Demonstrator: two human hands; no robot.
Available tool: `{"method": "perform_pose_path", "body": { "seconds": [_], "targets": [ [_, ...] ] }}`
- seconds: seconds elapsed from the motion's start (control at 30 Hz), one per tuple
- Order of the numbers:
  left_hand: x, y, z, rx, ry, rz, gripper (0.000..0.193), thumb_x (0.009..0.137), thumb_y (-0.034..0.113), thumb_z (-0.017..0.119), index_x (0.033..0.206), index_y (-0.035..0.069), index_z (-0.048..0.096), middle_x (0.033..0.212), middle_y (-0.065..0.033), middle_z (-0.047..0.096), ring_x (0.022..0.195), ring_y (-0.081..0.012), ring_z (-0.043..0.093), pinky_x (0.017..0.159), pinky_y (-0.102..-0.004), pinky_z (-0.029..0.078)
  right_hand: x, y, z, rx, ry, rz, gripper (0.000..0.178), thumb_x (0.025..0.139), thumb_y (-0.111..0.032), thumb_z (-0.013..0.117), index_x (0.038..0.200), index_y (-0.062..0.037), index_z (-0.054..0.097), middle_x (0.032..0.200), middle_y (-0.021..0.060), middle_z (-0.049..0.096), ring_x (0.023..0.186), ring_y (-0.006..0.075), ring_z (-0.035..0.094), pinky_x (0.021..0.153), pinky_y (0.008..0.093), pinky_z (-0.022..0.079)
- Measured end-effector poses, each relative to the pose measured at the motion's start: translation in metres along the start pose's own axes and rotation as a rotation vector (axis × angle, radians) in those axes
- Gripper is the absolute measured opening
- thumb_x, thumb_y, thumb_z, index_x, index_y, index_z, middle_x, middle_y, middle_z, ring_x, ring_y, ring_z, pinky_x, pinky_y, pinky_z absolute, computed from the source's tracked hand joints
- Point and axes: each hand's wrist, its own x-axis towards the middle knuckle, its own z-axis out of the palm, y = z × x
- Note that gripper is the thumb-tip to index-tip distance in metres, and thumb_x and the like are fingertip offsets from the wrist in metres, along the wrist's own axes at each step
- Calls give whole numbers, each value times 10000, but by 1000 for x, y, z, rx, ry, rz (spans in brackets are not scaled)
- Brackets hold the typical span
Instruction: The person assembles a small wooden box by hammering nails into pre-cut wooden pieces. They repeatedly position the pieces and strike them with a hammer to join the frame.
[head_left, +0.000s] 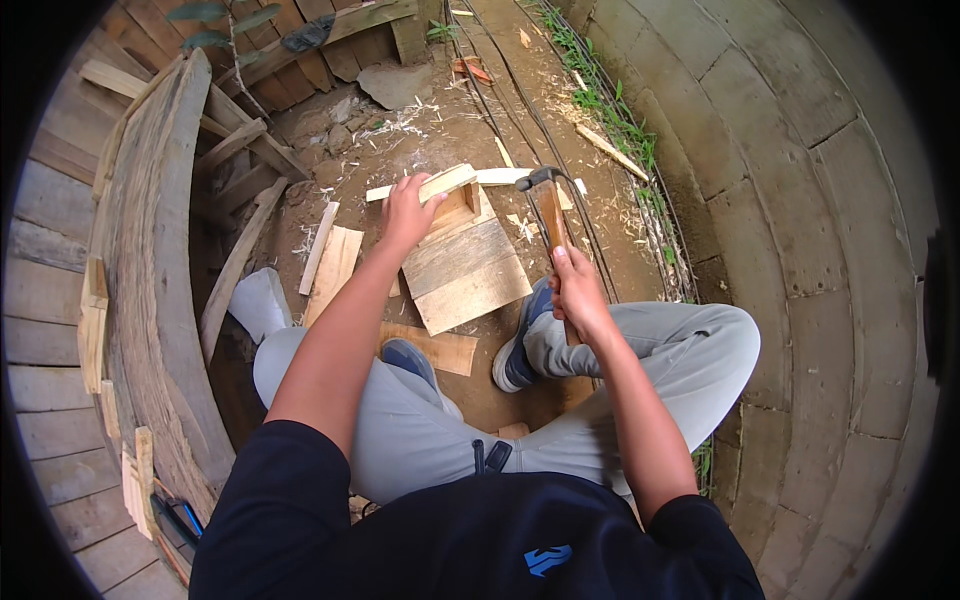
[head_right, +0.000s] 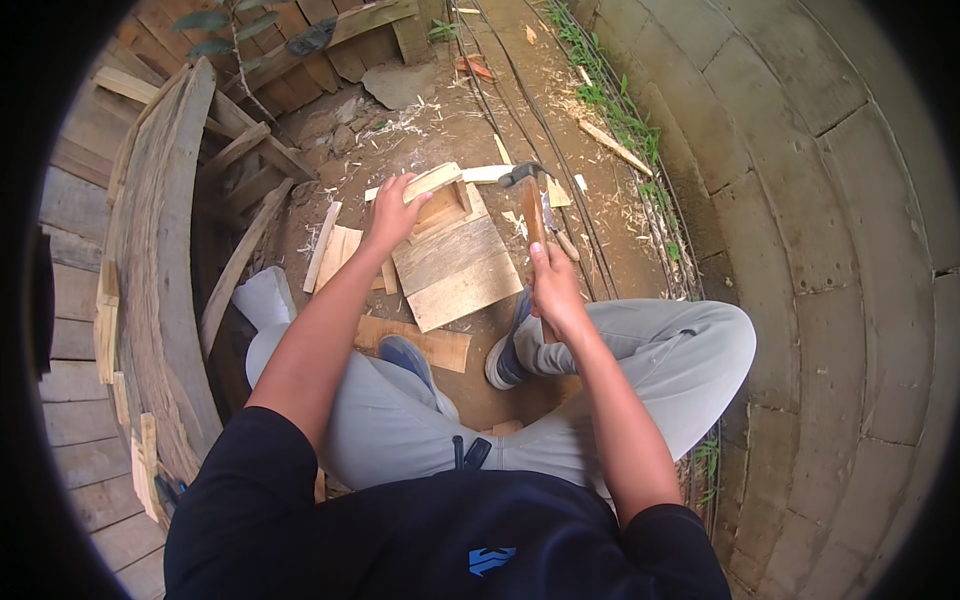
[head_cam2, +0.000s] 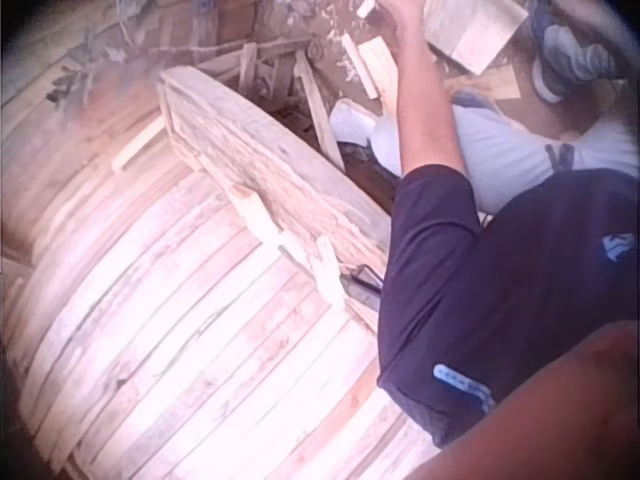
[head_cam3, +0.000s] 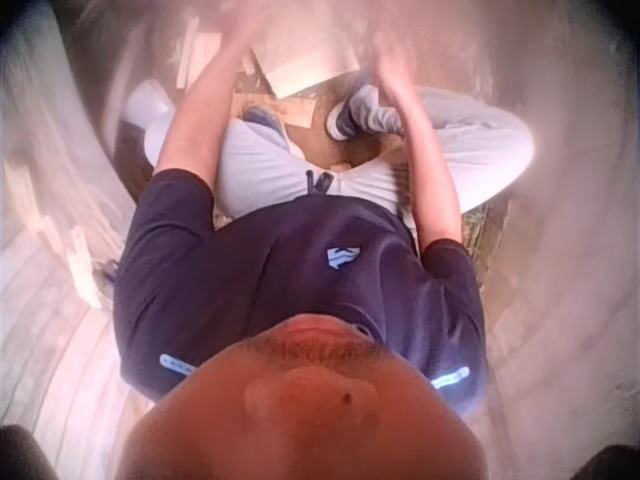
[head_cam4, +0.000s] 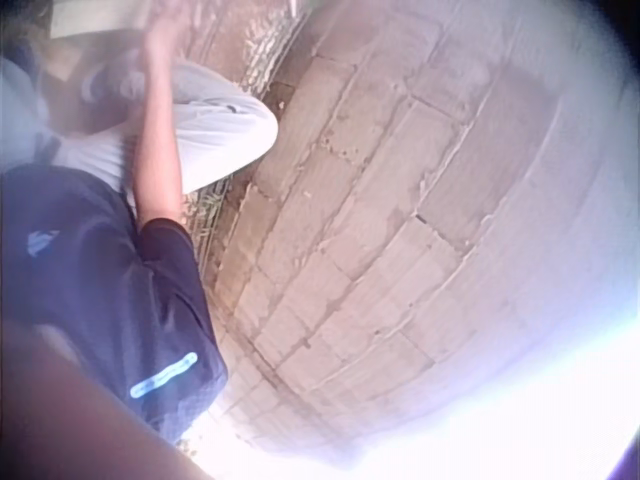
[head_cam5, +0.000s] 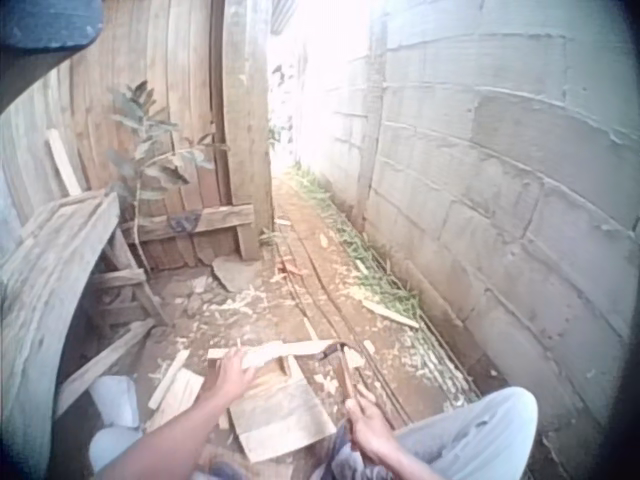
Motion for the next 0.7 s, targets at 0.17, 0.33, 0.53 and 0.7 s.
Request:
{"method": "perform_pose_path", "body": {
  "seconds": [0.17,0.33,0.53,0.7],
  "targets": [
    [7,4,13,-122,30,98,466,840,242,814,1226,40,650,1175,-165,646,1108,-365,603,972,-443,480,19,9,-7,-464,61,-474,322,1069,-264,509,1241,8,485,850,193,658,719,321,652,653,469,499],
    [3,3,12,-183,-4,87,500,816,227,835,1246,35,665,1174,-186,661,1131,-373,606,992,-437,480,10,-34,28,-726,93,-490,308,1068,-253,479,1183,33,481,899,354,647,874,536,628,759,583,463],
    [3,12,12,-138,-27,42,556,814,248,839,1297,37,663,1202,-214,672,1170,-373,608,1027,-440,477,36,-16,39,-834,160,-446,315,1067,-293,483,1077,22,491,826,378,638,841,570,623,743,618,457],
    [2,3,16,-89,-4,37,566,822,268,830,1308,33,658,1252,-213,663,1194,-371,599,1056,-440,467,25,-68,46,-773,184,-506,319,1076,-304,477,1043,12,511,756,327,644,708,506,655,644,578,482]
  ]
}}
